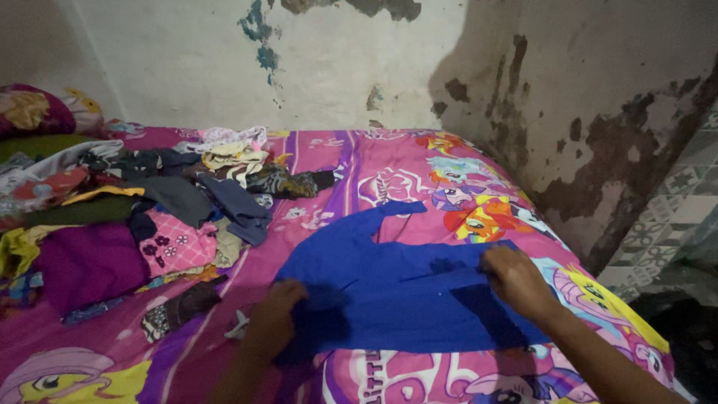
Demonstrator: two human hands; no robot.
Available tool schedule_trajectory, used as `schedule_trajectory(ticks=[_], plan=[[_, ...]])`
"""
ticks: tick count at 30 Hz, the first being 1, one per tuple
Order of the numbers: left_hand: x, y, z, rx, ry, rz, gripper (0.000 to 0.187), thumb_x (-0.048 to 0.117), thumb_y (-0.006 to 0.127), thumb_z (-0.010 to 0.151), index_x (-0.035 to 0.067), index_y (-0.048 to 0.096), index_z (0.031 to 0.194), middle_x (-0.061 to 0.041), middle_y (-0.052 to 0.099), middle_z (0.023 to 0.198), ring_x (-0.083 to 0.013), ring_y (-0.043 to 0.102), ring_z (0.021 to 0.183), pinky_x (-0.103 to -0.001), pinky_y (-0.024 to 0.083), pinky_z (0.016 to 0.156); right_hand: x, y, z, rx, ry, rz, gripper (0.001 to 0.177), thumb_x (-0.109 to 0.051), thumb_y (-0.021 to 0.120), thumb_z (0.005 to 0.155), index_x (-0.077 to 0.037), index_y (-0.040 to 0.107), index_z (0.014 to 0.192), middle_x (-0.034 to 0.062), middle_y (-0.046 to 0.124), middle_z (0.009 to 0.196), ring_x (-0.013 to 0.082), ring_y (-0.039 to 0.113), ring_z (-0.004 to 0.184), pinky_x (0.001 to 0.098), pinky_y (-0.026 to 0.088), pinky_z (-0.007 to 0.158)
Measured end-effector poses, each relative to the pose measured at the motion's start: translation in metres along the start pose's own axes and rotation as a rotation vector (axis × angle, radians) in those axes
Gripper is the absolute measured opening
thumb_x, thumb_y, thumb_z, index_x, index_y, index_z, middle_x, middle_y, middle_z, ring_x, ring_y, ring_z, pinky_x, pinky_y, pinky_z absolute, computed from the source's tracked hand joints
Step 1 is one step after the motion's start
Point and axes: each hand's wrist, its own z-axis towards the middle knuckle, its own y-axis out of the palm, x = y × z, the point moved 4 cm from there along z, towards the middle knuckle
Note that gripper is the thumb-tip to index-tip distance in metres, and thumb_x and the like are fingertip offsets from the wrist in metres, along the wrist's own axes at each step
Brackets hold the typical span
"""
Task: The person folds various pieces of clothing on a bed, including shirts and pants, and places them into a nearby drawer. The person handles each item individually, smoothing and folding them before stacking them.
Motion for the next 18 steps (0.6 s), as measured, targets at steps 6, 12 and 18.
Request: schedule_trajectory(ticks=[6,12,18], plan=[[0.038,-0.006,-0.013,-0.046,0.187,0.047,0.028,0.028,0.077,0.062,0.009,0.065,0.079,-0.016,0.063,0.082,-0.0420,0.057,0.079,-0.054,0.042,0.065,-0.018,0.018,-0.048,-0.665,0.086,0.009,0.062,-0.035,0.089,0.065,-0.020,0.066,0.121,0.0117,0.055,0.137,0.0348,0.050,0.129,0.0610,0.040,0.091],[0.063,0.096,0.023,-0.248,0.117,-0.088,0.033,0.033,0.063,0.095,0.007,0.069,0.114,-0.016,0.067,0.121,-0.0367,0.059,0.121,-0.052,0.044,0.107,-0.086,0.035,-0.020,-0.322,0.050,0.313,0.052,-0.034,0.047,0.100,-0.018,0.046,0.149,0.0076,0.044,0.158,0.0292,0.039,0.147,0.0522,0.034,0.121],[0.037,0.133,0.009,-0.419,-0.214,0.180,0.083,0.058,0.060,0.090,0.013,0.038,0.156,-0.010,0.031,0.166,-0.0346,0.023,0.151,-0.074,0.011,0.113,-0.085,0.061,-0.022,-0.625,0.181,0.088,0.059,-0.051,0.033,0.103,-0.032,0.029,0.159,-0.0009,0.018,0.171,0.0277,0.011,0.158,0.0556,0.010,0.123]])
